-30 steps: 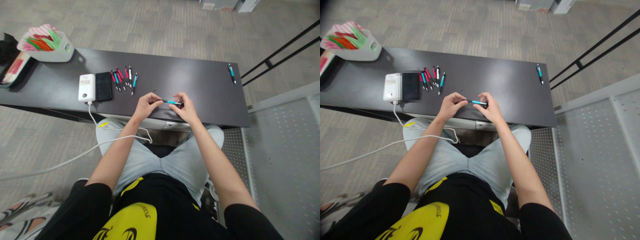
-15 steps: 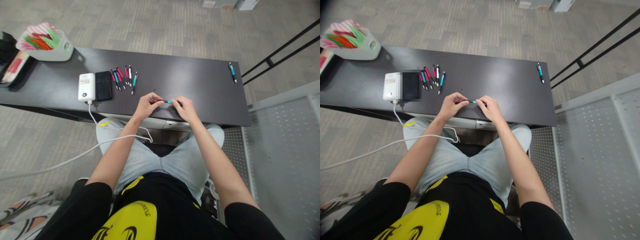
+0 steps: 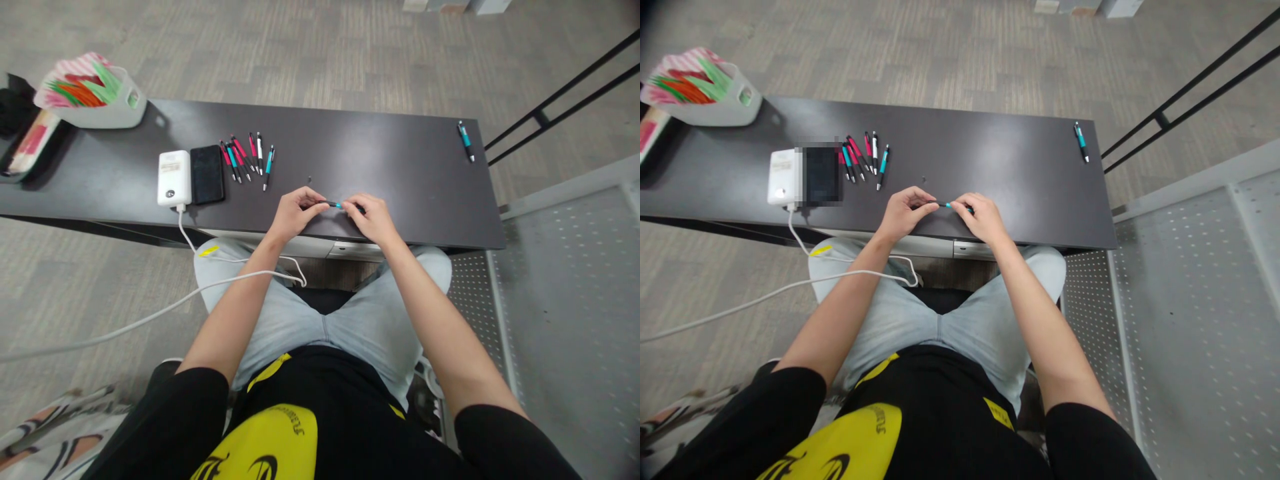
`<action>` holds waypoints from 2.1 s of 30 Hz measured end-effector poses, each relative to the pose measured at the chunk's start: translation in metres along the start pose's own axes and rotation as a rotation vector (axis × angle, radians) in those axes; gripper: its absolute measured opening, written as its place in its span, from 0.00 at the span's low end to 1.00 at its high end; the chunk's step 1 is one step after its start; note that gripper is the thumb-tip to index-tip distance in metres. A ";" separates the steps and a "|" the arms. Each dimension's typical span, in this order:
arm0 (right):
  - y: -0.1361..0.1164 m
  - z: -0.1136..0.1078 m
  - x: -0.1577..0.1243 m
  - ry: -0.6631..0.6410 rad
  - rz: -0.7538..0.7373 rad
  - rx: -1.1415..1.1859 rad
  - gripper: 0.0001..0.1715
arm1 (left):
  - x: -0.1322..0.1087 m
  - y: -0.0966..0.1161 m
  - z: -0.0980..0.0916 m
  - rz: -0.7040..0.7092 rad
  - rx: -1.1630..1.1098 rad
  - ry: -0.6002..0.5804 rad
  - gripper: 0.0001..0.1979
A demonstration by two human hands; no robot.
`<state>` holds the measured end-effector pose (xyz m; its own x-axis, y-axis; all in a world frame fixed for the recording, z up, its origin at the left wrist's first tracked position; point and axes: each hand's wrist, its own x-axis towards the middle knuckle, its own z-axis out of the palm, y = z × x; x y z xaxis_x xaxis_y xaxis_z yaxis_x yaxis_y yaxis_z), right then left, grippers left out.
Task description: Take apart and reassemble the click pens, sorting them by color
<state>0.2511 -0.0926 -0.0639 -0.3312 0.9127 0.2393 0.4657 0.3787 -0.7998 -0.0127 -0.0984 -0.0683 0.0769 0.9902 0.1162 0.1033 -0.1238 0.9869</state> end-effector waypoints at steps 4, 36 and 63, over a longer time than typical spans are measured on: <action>0.004 0.001 0.000 0.036 -0.012 0.011 0.35 | 0.000 0.003 0.000 -0.004 0.004 -0.001 0.16; 0.006 -0.001 0.001 -0.065 -0.052 -0.013 0.35 | -0.004 0.007 0.002 0.057 0.045 0.007 0.22; 0.014 0.003 0.000 -0.027 -0.159 -0.025 0.21 | 0.000 0.002 0.007 0.047 0.034 -0.006 0.26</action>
<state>0.2556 -0.0879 -0.0770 -0.4245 0.8365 0.3464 0.4256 0.5221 -0.7391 -0.0057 -0.0990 -0.0669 0.0881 0.9829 0.1615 0.1326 -0.1723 0.9761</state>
